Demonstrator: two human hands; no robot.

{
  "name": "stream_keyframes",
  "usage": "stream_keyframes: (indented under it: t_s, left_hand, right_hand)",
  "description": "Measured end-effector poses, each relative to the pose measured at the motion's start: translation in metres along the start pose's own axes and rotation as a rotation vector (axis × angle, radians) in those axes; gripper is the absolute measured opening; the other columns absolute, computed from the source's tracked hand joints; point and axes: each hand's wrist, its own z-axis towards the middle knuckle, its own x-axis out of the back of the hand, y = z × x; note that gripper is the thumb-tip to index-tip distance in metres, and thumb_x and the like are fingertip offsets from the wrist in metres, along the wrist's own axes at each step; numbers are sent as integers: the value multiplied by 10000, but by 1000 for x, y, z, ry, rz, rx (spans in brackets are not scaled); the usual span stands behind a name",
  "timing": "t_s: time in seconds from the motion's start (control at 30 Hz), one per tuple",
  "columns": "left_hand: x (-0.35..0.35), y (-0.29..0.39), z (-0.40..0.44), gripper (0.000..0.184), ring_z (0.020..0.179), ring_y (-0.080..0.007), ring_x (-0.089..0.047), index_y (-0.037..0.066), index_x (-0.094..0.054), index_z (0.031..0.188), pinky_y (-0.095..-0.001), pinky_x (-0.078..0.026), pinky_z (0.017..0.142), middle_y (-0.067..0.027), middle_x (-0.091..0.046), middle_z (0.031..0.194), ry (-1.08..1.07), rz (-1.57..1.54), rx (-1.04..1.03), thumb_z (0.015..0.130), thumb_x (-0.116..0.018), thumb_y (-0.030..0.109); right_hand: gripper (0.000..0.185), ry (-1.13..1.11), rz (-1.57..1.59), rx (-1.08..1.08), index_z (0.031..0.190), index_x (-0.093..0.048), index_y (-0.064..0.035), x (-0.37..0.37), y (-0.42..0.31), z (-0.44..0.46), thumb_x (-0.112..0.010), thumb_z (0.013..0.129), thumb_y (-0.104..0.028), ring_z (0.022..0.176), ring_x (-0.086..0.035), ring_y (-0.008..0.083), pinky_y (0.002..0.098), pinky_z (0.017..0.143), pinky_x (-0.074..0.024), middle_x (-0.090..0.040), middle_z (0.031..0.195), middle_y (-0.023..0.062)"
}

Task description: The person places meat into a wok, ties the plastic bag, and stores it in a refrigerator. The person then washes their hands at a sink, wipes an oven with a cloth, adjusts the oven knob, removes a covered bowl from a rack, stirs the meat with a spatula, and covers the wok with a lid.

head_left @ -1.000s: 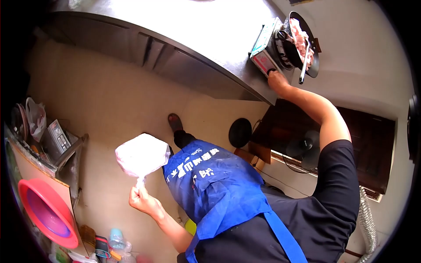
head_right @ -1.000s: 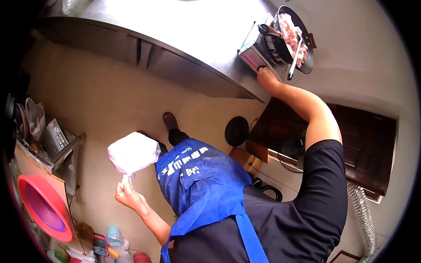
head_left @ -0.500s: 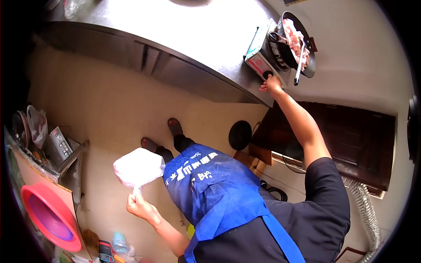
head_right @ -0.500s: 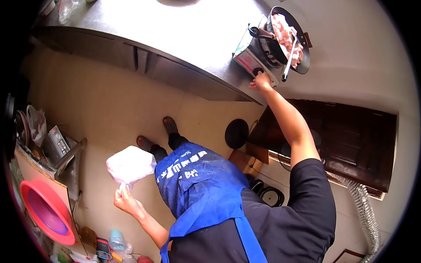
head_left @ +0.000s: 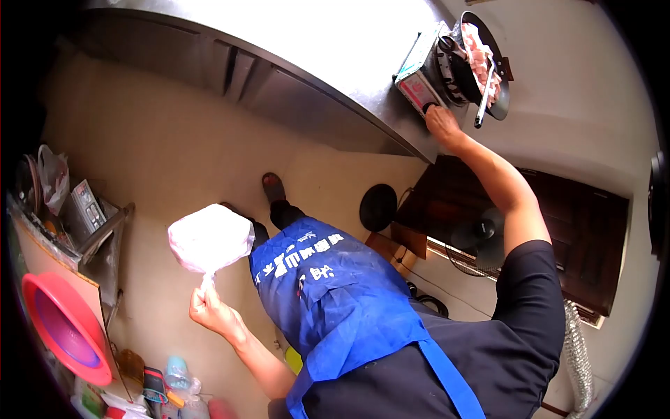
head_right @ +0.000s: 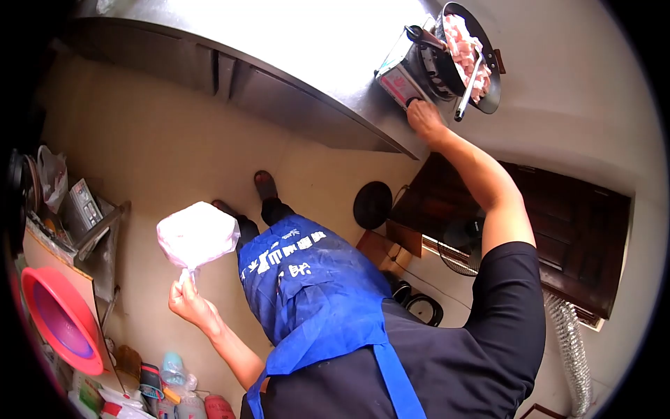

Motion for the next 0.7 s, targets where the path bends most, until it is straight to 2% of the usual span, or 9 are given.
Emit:
stream_keyframes:
  t_s: [0.03,0.17,0.23,0.27,0.37,0.5,0.6,0.67,0.7]
  left_hand:
    - [-1,0,-2,480,582,-32,-220,139,-201,638,-263,-165,527,84,-214,644,-14,-26,-11,866,-564,-76]
    - [-4,1,-7,499,586,-34,-221,141,-202,635,-257,-175,538,81,-216,642,-12,-55,25,879,-583,-71]
    - [-5,-1,-12,498,588,-35,-222,140,-204,635,-258,-176,541,82,-220,642,-6,-69,41,881,-584,-69]
    - [-5,-2,-14,496,590,-36,-223,139,-207,636,-259,-176,544,82,-223,641,-4,-79,57,884,-584,-67]
    - [-7,-9,-19,440,617,-53,-210,105,-237,646,-287,-144,541,74,-232,663,-21,-92,27,878,-583,-39]
    - [-10,-8,-21,426,620,-54,-213,105,-246,644,-291,-146,539,73,-231,665,-35,-84,31,870,-576,-41]
    - [-4,-10,-21,427,622,-56,-210,106,-234,648,-295,-147,538,71,-220,671,-27,-17,42,860,-572,-47]
    - [0,-13,-21,441,622,-57,-203,111,-217,654,-298,-145,536,72,-204,676,-36,-38,43,862,-574,-46]
    - [2,-14,-22,441,622,-57,-203,111,-217,654,-298,-145,536,72,-204,676,-36,-39,43,862,-574,-46]
  right_hand:
    - [175,8,-75,68,818,-707,-10,0,0,1,-554,887,-62,850,-748,316,422,715,-597,-735,863,193]
    - [198,-49,-133,135,794,-727,-30,-11,5,9,-553,884,-64,841,-746,314,415,724,-595,-737,873,183]
    - [198,-37,26,-62,810,-747,-39,-22,10,12,-566,878,-82,840,-739,326,425,739,-589,-734,872,188]
    - [214,29,151,-148,814,-741,-2,-28,9,11,-592,877,-143,820,-719,390,468,745,-576,-714,857,238]
    - [299,94,334,-319,792,-721,37,-6,-7,-3,-595,896,-214,832,-692,452,510,770,-555,-694,852,279]
    - [374,191,392,-415,778,-703,60,-22,-10,-9,-572,923,-258,848,-672,485,532,784,-540,-679,857,303]
    - [437,233,381,-384,774,-671,87,-35,-5,-8,-530,928,-297,735,-680,458,517,755,-548,-675,772,292]
    - [474,177,492,-404,746,-653,107,-40,-2,-7,-497,940,-296,576,-691,384,465,649,-582,-662,662,270]
    - [474,178,492,-404,746,-653,107,-45,0,-7,-497,940,-296,576,-691,384,465,649,-582,-662,662,270]
